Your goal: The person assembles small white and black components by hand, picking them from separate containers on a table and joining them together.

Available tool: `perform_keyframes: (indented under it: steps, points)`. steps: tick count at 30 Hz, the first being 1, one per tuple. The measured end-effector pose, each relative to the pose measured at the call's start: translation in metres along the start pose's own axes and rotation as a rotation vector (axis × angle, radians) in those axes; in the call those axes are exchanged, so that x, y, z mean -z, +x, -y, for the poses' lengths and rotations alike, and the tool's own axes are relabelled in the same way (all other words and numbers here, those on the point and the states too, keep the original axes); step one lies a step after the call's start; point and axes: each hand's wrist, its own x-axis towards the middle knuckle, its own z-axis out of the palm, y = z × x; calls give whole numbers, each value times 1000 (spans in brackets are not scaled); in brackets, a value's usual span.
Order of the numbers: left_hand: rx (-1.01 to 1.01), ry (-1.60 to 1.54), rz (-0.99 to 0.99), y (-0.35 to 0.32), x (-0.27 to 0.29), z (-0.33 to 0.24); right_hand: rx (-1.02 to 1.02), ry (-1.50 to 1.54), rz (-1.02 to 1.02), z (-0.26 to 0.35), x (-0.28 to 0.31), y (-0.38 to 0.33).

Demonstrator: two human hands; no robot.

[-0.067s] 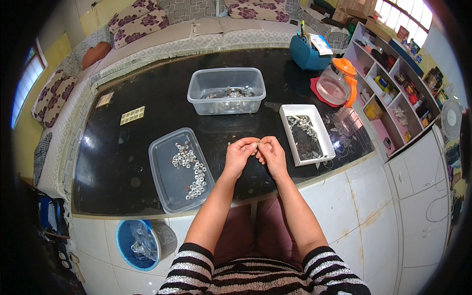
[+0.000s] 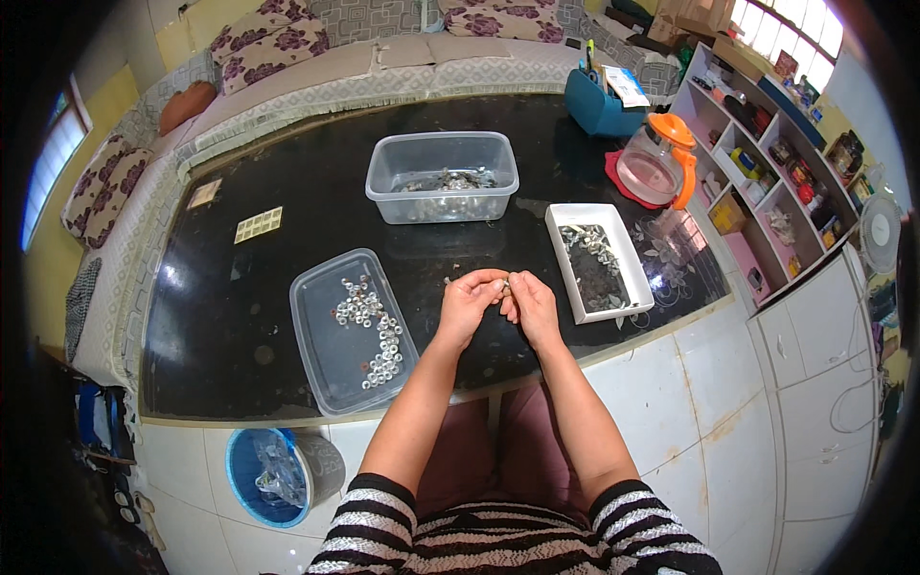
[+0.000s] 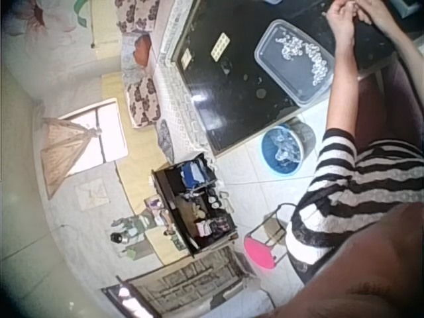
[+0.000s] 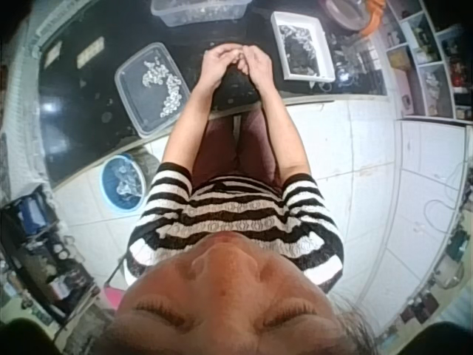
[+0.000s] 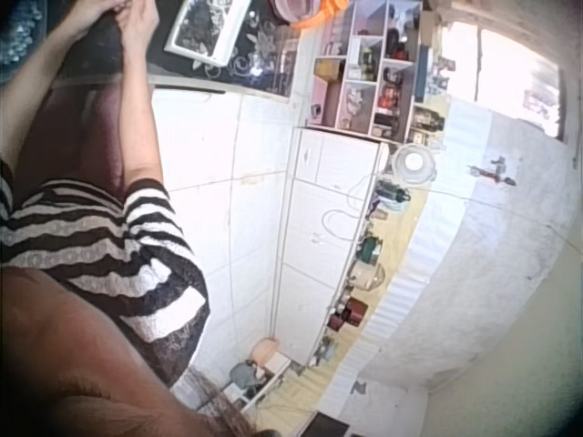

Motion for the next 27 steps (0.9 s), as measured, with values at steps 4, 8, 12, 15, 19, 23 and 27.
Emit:
perform_keyframes:
  steps: [4,8,12,15,19,23,27]
  points:
    - [-12,5,-14,0,0,0,29,15,-27,2,-4,-1]
    - [-3,-10,6,0,0,1,-38,-16,42,0,1,0]
    - [-4,10,-15,-1,0,-1,-17,0,-4,1,-2,-1]
    - [3,17,-6,-1,-1,-1,-30,-8,30,0,2,0]
    - [-4,10,-11,0,2,0,4,1,-27,6,-5,-2]
    - [0,-36,26,-1,-2,-3,-34,-7,51,3,0,-1]
    - [-13,6,-30,-1,0,-2,-17,-9,9,6,-4,-2]
